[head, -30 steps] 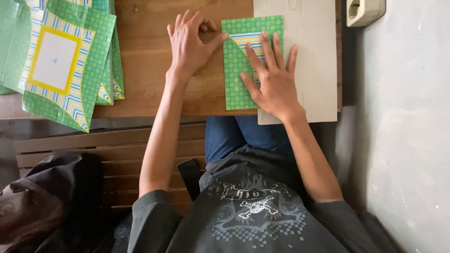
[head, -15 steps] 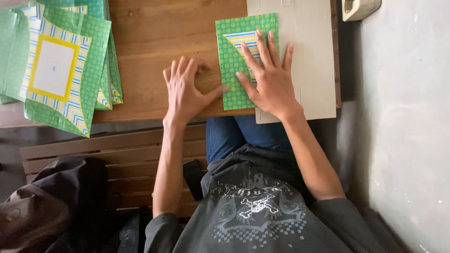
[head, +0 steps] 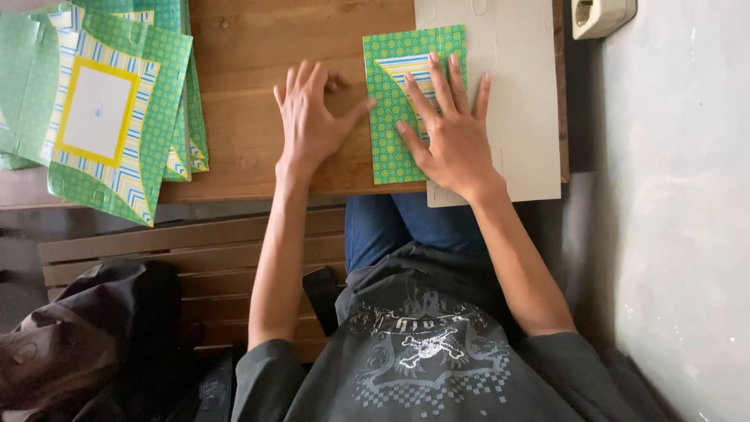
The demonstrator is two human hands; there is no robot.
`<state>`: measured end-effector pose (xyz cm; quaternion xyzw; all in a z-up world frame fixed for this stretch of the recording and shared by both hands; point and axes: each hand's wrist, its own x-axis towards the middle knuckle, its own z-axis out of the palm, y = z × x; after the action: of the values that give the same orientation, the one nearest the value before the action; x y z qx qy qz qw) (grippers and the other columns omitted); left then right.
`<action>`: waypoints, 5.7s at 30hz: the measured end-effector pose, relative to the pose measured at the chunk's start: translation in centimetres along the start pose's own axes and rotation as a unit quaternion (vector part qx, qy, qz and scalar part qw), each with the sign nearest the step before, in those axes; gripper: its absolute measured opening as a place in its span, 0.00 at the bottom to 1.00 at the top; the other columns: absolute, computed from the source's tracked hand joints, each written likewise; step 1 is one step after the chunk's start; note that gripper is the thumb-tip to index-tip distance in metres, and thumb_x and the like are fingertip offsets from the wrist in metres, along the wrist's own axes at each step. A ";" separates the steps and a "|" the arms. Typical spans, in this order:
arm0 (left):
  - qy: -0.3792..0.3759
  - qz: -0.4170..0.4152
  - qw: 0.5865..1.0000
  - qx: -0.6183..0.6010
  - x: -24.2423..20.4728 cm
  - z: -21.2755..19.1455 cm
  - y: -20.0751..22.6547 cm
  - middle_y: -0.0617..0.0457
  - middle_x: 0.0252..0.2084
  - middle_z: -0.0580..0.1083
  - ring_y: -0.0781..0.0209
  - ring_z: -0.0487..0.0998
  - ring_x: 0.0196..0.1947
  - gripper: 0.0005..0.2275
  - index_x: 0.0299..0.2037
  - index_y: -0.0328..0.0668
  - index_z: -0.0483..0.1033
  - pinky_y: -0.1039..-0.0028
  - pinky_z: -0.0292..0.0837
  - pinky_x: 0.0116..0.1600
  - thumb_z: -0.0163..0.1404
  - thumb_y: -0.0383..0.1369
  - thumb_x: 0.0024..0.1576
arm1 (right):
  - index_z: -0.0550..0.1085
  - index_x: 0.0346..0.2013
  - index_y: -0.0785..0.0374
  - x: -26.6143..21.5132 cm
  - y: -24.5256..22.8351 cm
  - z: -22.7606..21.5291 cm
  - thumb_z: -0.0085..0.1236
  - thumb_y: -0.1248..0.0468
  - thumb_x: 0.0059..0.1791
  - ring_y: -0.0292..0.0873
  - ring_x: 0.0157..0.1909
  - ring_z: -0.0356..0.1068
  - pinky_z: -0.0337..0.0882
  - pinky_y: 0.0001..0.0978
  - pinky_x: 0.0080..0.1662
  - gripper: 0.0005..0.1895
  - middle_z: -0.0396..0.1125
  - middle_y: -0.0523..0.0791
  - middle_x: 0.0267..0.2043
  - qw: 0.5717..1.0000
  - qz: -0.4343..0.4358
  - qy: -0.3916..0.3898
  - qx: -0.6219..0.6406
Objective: Assembling a cardboard box and wrapping it with a decorative paper sleeve.
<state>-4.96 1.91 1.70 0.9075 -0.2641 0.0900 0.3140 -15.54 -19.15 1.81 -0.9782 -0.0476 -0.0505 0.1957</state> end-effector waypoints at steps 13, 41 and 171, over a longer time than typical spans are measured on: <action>0.036 0.032 0.998 0.026 1.8 1.0 -0.7 0.57 0.39 0.69 0.58 0.69 0.42 0.21 0.40 0.50 0.71 0.63 0.57 0.48 0.59 0.57 0.58 | 0.57 0.78 0.59 -0.1 0.5 0.3 0.42 0.46 0.62 0.56 0.81 0.29 0.25 0.68 0.73 0.33 0.34 0.55 0.81 0.999 0.008 0.011 0.042; -0.020 0.029 0.999 0.021 -7.1 -1.9 2.9 0.52 0.47 0.67 0.53 0.68 0.49 0.23 0.55 0.55 0.78 0.57 0.57 0.57 0.58 0.56 0.57 | 0.66 0.65 0.70 -0.2 2.3 -1.3 0.51 0.50 0.57 0.60 0.77 0.42 0.35 0.69 0.70 0.30 0.48 0.60 0.74 0.978 0.150 0.091 0.109; -0.078 0.008 0.950 -0.301 -6.1 5.9 2.3 0.38 0.59 0.69 0.40 0.65 0.67 0.26 0.63 0.35 0.68 0.49 0.51 0.76 0.60 0.29 0.53 | 0.70 0.65 0.67 -1.5 -1.2 -1.4 0.50 0.68 0.58 0.61 0.78 0.48 0.52 0.58 0.74 0.19 0.55 0.56 0.73 0.936 -0.052 0.095 0.334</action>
<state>-11.39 -0.62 -3.74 0.7725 -0.3099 -0.0621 0.5507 -17.24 -18.72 3.33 -0.8433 -0.0936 -0.1341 0.5120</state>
